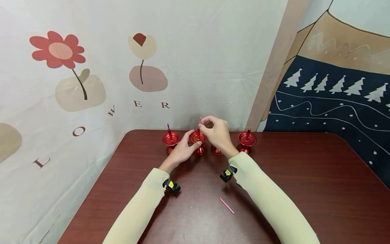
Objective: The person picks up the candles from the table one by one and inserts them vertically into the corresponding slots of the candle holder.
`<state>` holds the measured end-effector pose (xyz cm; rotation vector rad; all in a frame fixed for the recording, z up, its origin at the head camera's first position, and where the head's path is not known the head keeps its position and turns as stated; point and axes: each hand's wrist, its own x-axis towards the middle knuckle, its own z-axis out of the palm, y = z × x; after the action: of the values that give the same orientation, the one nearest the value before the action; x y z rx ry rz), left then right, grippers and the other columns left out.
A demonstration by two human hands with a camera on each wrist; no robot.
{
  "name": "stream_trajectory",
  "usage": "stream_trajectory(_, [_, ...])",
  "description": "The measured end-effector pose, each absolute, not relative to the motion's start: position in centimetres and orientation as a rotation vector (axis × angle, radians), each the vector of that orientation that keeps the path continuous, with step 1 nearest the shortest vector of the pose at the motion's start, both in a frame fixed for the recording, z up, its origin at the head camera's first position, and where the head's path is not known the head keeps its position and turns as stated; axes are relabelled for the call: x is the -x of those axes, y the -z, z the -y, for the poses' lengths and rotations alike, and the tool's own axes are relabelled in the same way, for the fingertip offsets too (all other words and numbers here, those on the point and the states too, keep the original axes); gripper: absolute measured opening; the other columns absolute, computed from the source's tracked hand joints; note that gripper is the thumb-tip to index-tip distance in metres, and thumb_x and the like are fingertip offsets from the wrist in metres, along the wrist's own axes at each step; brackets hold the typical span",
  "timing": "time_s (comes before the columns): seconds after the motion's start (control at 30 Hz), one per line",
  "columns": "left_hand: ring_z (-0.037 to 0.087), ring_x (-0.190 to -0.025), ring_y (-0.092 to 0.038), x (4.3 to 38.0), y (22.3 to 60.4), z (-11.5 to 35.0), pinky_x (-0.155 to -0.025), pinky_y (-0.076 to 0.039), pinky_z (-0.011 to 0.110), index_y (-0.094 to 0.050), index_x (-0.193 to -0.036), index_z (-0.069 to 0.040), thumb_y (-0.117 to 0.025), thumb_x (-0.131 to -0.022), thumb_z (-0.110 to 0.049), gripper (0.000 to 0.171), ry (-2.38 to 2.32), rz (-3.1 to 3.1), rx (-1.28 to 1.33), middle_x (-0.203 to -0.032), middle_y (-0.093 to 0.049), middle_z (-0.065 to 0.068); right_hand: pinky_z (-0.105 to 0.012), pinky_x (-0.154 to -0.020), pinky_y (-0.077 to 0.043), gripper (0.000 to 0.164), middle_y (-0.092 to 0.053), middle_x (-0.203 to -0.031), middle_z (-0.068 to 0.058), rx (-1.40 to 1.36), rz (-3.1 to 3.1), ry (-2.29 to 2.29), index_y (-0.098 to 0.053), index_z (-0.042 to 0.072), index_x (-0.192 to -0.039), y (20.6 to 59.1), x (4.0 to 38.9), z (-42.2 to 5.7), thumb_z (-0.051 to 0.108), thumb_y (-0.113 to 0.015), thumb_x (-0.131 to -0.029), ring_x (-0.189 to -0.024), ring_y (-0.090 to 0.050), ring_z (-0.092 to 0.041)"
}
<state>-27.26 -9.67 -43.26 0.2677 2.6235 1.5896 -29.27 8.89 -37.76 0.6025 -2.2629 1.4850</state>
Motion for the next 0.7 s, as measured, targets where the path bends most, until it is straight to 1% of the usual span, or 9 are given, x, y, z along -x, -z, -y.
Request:
stream_trajectory(0.1, [0.038,-0.149,-0.053,27.2,43.2,9.7,-0.124,-0.039,0.057,-0.032,-0.171,-0.007,-0.069,-0.109,-0.031,0.075,-1.581,-2.633,-0.266,-0.166,-0.049,0.023,-0.016,-0.075,-0.053,0.009,-0.082,-0.095,-0.012,-0.597,2.263,-1.472,-0.080,-0.001,-0.101,37.8,29.7,-8.6,0.006,-0.079,-0.096,-0.087,-0.079,-0.024])
stream_trajectory(0.27, [0.038,-0.149,-0.053,27.3,43.4,9.7,-0.124,-0.039,0.058,-0.031,-0.171,-0.006,-0.068,-0.109,-0.030,0.075,-1.555,-2.647,-0.271,-0.166,-0.049,0.023,-0.015,-0.075,-0.053,0.007,-0.082,-0.096,-0.015,-0.592,2.271,-1.474,-0.081,-0.002,-0.102,38.1,30.1,-8.4,0.002,-0.078,-0.097,-0.091,-0.080,-0.031])
stream_trajectory(0.4, [0.038,-0.148,-0.053,27.4,43.5,9.8,-0.123,-0.040,0.059,-0.033,-0.170,-0.005,-0.067,-0.108,-0.032,0.075,-1.559,-2.654,-0.287,-0.164,-0.050,0.024,-0.015,-0.076,-0.053,0.007,-0.082,-0.098,-0.015,-0.587,2.285,-1.446,-0.081,-0.002,-0.103,38.3,30.3,-8.2,0.002,-0.078,-0.098,-0.092,-0.080,-0.031])
stream_trajectory(0.57, [0.037,-0.148,-0.054,27.5,43.7,9.9,-0.123,-0.041,0.058,-0.033,-0.169,-0.006,-0.068,-0.108,-0.035,0.076,-1.552,-2.660,-0.284,-0.164,-0.051,0.022,-0.021,-0.078,-0.056,0.007,-0.081,-0.100,-0.014,-0.602,2.303,-1.403,-0.081,-0.001,-0.103,38.4,30.4,-8.1,0.003,-0.079,-0.098,-0.091,-0.079,-0.029])
stream_trajectory(0.7, [0.038,-0.148,-0.053,27.5,43.6,9.8,-0.123,-0.040,0.058,-0.033,-0.170,-0.005,-0.068,-0.108,-0.032,0.076,-1.562,-2.650,-0.282,-0.164,-0.050,0.024,-0.027,-0.079,-0.058,0.007,-0.081,-0.099,-0.013,-0.612,2.311,-1.369,-0.081,0.000,-0.102,38.5,30.5,-8.1,0.004,-0.079,-0.098,-0.091,-0.079,-0.029])
